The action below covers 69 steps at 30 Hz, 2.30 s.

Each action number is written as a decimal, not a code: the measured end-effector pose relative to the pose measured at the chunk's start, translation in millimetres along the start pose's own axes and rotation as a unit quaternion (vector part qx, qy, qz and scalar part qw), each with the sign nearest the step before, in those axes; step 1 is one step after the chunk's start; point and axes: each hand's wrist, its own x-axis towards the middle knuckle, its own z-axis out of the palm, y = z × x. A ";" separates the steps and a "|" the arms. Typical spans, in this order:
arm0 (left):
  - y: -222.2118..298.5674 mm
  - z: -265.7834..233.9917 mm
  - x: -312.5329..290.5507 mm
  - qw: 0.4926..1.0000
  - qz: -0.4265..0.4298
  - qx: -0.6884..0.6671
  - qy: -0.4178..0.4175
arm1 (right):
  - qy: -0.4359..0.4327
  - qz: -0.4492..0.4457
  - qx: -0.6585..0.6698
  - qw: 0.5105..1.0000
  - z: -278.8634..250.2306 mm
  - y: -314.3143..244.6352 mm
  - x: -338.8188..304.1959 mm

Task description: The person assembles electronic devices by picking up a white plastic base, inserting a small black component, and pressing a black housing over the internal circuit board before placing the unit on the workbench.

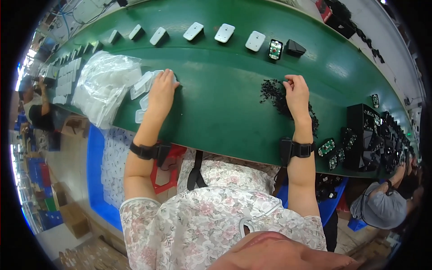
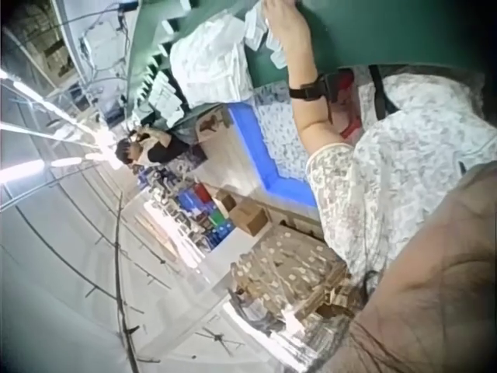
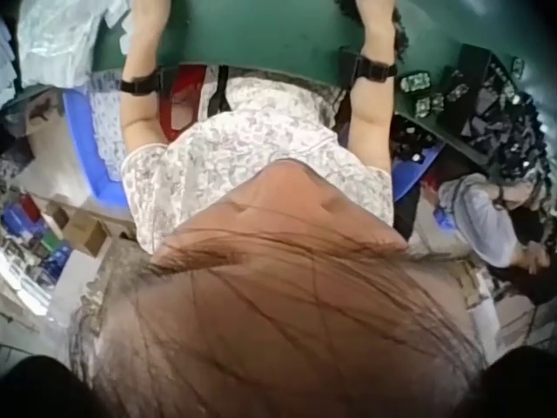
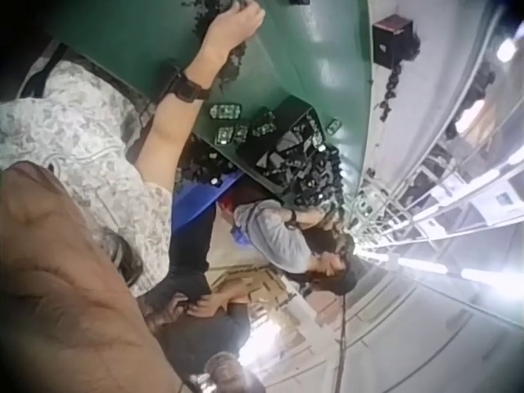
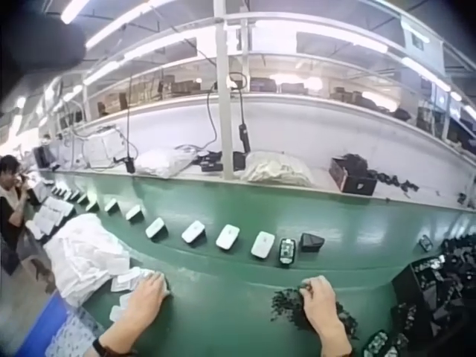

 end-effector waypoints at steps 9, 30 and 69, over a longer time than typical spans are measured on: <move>107.6 -38.8 49.9 0.937 -0.027 -0.349 0.012 | -0.067 0.144 0.316 0.935 -15.6 -43.7 -5.2; 171.7 -26.4 57.0 0.728 -0.129 -0.650 -0.176 | -0.060 -0.049 0.198 0.977 -11.2 -75.9 -19.2; 170.7 -17.2 50.5 0.563 -0.144 -0.798 -0.159 | -0.051 0.037 0.249 0.966 -14.9 -70.0 -15.5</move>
